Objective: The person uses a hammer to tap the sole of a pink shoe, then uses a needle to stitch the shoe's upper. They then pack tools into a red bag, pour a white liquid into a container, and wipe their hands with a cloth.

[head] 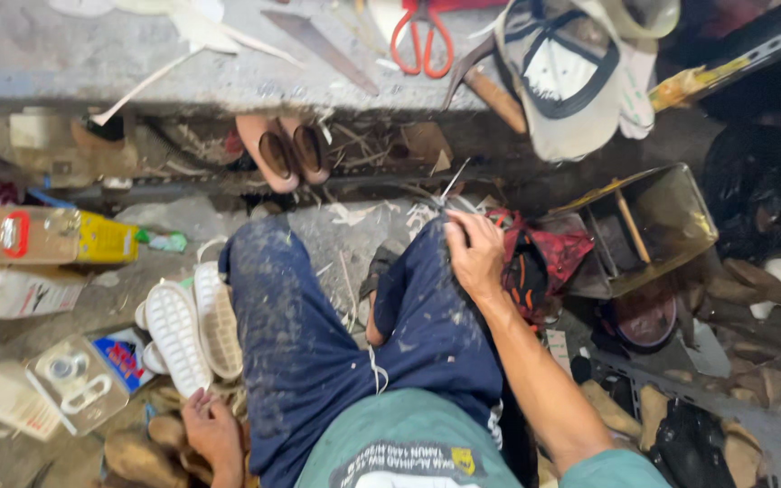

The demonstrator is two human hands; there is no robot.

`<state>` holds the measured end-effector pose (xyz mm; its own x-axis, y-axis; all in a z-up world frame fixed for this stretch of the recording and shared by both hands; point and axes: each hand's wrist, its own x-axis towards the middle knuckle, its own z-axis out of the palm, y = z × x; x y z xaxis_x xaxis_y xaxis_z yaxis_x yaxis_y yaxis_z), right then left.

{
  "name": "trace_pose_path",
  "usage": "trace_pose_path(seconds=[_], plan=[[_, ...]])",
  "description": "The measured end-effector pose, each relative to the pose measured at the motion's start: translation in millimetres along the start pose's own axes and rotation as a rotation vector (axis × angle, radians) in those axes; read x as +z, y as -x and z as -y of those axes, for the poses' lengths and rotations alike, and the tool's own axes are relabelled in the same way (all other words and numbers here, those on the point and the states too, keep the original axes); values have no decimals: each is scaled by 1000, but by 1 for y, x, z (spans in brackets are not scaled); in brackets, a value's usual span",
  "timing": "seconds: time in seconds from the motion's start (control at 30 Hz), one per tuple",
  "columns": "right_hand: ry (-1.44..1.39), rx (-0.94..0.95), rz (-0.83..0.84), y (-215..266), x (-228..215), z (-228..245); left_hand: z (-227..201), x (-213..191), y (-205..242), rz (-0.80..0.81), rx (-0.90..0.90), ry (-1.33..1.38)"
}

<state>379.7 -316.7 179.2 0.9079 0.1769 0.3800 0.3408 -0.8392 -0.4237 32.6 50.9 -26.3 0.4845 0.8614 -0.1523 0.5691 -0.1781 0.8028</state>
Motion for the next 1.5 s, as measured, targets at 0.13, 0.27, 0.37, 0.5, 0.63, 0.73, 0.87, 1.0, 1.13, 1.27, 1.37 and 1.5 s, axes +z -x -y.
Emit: trace_pose_path(seconds=[0.13, 0.27, 0.37, 0.5, 0.63, 0.73, 0.87, 1.0, 1.13, 1.27, 1.37, 1.5], plan=[[63, -441, 82, -128, -28, 32, -153, -1, -15, 143, -239, 73], [474, -712, 29, -276, -3, 10, -257, 12, -6, 312, 179, 154], [755, -503, 235, -369, 23, -11, -296, 29, 9, 233, 559, -147], [910, 211, 642, -434, 40, -50, -300, 32, 3, 173, 643, -270], [943, 210, 643, -441, 45, -74, -301, 33, -4, 157, 600, -251], [815, 90, 591, -445, 50, -103, -305, 32, -6, 190, 553, -226], [895, 319, 555, -454, 45, -109, -304, 35, -9, 214, 566, -205], [938, 299, 500, -452, 53, -113, -300, 34, -9, 235, 558, -194], [2224, -1174, 453, -418, 38, -117, -301, 37, -8, 227, 548, -183], [508, -720, -3, -315, 16, 55, -301, 41, -8, 232, 534, -175], [446, -885, -67, -260, 35, 109, -302, 43, -10, 237, 550, -154], [417, -970, -75, -232, 59, 128, -304, 39, -10, 248, 551, -121]])
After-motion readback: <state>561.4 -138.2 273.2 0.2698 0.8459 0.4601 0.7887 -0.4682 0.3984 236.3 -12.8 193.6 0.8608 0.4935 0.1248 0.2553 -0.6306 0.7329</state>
